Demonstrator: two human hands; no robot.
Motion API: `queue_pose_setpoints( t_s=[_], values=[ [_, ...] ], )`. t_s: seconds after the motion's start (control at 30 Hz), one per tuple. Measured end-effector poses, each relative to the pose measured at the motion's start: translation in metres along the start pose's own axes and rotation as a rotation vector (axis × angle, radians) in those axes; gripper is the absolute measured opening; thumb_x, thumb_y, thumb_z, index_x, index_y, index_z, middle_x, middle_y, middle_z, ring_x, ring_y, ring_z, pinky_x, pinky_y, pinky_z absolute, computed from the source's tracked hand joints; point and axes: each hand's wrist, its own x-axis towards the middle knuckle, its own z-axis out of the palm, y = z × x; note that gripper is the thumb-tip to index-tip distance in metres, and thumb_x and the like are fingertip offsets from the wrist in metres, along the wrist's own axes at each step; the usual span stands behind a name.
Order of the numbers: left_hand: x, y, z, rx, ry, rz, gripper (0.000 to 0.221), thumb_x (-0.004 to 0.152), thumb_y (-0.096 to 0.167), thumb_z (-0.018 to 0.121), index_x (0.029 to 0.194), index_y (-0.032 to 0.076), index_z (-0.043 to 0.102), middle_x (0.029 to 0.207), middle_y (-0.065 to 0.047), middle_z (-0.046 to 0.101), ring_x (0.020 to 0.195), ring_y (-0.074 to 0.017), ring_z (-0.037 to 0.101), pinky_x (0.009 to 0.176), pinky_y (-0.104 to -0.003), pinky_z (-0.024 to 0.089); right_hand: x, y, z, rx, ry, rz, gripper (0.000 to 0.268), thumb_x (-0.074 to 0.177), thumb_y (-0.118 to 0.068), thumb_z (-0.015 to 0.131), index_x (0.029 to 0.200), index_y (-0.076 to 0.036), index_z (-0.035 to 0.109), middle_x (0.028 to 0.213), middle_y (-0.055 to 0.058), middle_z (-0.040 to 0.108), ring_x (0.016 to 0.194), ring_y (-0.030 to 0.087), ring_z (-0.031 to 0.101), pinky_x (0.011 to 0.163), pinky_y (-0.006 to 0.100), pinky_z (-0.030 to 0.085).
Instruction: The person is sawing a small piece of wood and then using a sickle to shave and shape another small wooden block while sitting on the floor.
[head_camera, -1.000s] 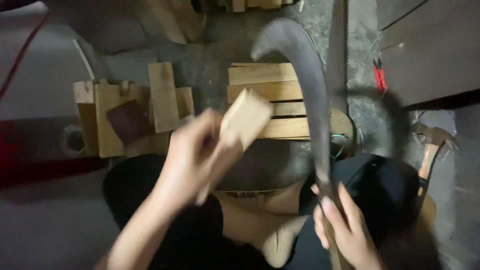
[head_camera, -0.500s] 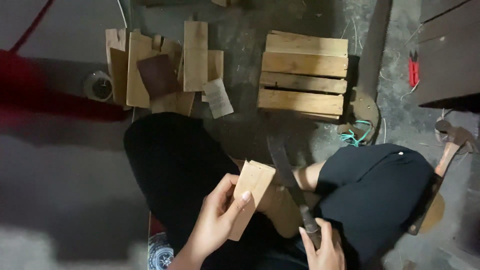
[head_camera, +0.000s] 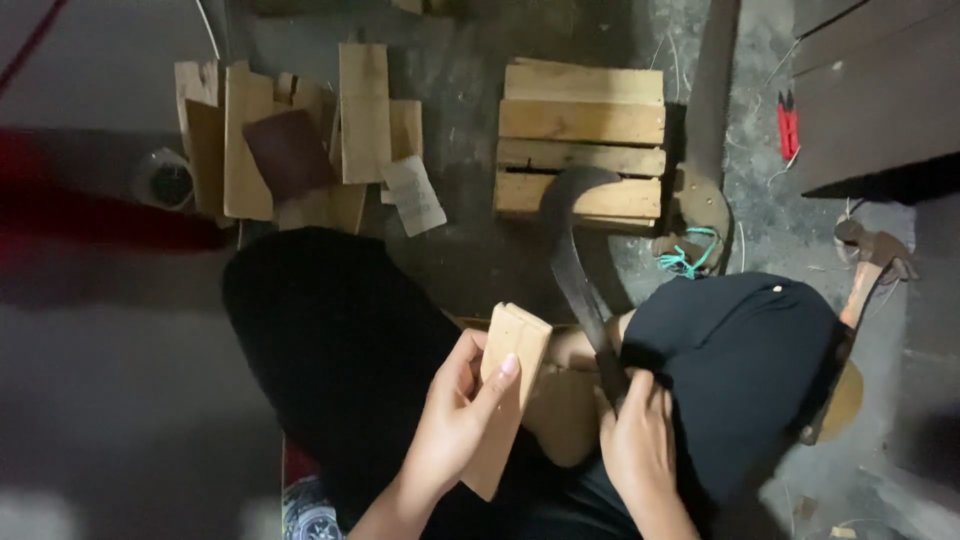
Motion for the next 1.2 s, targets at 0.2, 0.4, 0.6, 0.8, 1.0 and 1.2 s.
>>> queue_pose_setpoints(
  t_s=[0.2,0.4,0.6,0.8,1.0,1.2],
  values=[
    [0.004,-0.015,0.008,0.158,0.012,0.191,0.028,0.095,0.024,0.063,0.115,0.005,0.059,0.088,-0.005,0.064,0.071,-0.0107,0.054,0.064,-0.025,0.046,0.058,-0.053,-0.040,0.190,0.029,-0.081,0.080,0.091,-0.029,0.071,0.155,-0.006,0.030,0.113,0.027,0.053,0.092,0.046,0.060,0.079,0.054,0.051],
    [-0.019,0.012,0.013,0.469,0.096,0.334,0.064,0.081,0.024,0.079,0.135,0.006,0.050,0.113,-0.012,0.073,0.093,-0.0223,0.076,0.080,-0.033,0.061,0.080,-0.028,0.016,0.158,-0.082,0.017,0.051,0.099,-0.034,0.060,0.143,-0.012,0.044,0.090,0.024,0.073,0.073,0.049,0.070,0.062,0.056,0.053],
    [-0.040,0.043,0.008,0.620,0.093,0.400,0.029,0.080,-0.002,0.061,0.107,0.008,0.065,0.091,-0.004,0.069,0.071,-0.0152,0.069,0.064,-0.027,0.056,0.056,-0.032,-0.061,0.896,-0.376,0.109,0.029,0.101,-0.012,0.051,0.125,-0.005,0.067,0.053,0.005,0.055,0.036,0.013,0.042,0.036,0.029,0.031],
    [-0.019,0.042,0.020,1.030,0.259,0.594,0.038,0.065,-0.001,0.074,0.098,0.006,0.056,0.083,-0.011,0.065,0.063,-0.0262,0.066,0.058,-0.037,0.054,-0.010,-0.051,-0.125,0.811,-0.231,-0.120,0.057,0.096,-0.028,0.046,0.146,0.000,0.046,0.054,-0.001,0.056,0.042,0.009,0.048,0.042,0.023,0.040],
    [-0.011,0.028,0.036,1.016,0.251,0.730,0.014,0.074,0.012,0.074,0.085,0.008,0.068,0.076,-0.007,0.066,0.057,-0.0205,0.063,0.052,-0.035,0.050,-0.025,-0.067,-0.132,0.634,-0.182,-0.295,0.070,0.090,-0.036,0.054,0.148,0.002,0.041,0.143,0.016,0.066,0.078,0.021,0.085,0.063,0.027,0.063],
    [-0.012,0.023,0.034,1.008,0.224,0.727,0.023,0.070,0.015,0.081,0.086,0.008,0.067,0.074,-0.006,0.064,0.055,-0.0194,0.059,0.050,-0.033,0.048,-0.019,-0.074,-0.132,0.677,-0.133,-0.409,0.065,0.092,-0.020,0.054,0.148,0.008,0.037,0.153,0.028,0.051,0.120,0.040,0.075,0.091,0.039,0.063]
  ],
)
